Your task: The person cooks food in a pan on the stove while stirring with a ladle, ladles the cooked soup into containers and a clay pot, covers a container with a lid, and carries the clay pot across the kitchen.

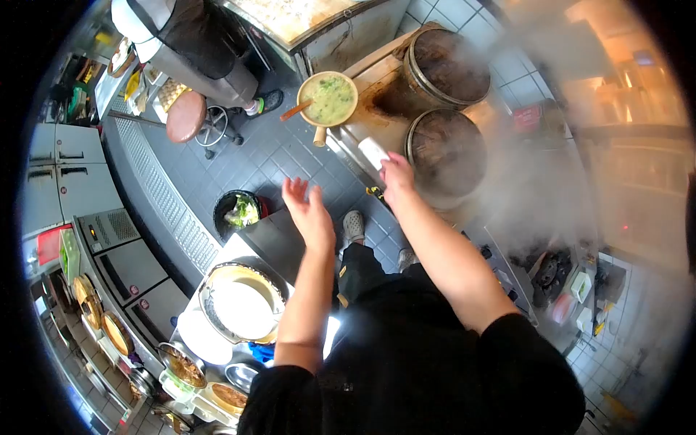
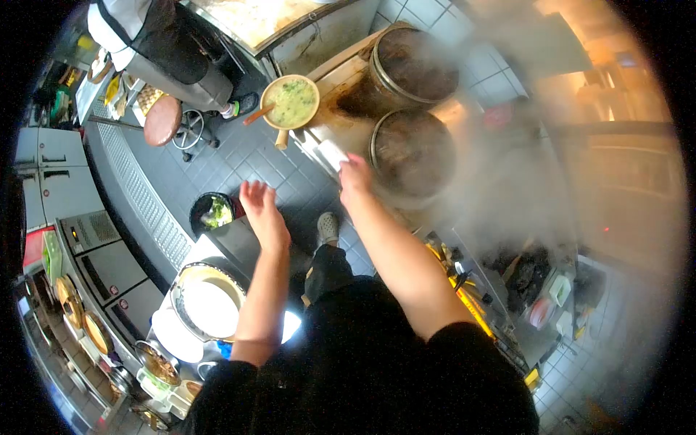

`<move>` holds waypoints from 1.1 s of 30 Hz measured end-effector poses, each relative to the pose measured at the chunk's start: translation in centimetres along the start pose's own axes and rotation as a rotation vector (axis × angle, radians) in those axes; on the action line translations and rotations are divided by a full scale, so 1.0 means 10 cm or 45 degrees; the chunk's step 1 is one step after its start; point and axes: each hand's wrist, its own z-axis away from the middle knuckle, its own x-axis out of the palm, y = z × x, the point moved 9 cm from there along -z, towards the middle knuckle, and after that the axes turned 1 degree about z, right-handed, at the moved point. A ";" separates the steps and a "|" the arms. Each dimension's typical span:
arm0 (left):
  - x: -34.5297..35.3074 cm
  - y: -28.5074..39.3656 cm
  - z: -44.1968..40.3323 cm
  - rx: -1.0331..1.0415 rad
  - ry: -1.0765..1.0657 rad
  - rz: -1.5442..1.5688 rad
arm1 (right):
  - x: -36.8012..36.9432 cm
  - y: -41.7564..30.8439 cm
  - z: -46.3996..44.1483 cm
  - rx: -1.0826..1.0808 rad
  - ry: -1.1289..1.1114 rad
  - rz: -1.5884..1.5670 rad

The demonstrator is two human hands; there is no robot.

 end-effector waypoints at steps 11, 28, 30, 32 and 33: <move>-0.94 0.13 1.23 -0.272 -0.045 0.132 | 0.72 0.48 -1.22 0.025 0.156 0.005; -1.08 0.17 1.88 -0.213 0.046 -0.017 | 1.03 0.08 0.53 -1.027 0.024 0.615; -1.10 0.19 2.02 -0.209 0.063 -0.015 | 1.09 0.40 0.90 -0.865 -0.180 0.643; -1.12 0.20 2.17 -0.187 0.073 -0.032 | 0.97 1.00 0.89 -0.229 -0.298 0.399; -1.13 0.25 2.25 -0.179 0.070 -0.055 | 0.94 1.35 0.95 0.210 -0.353 0.225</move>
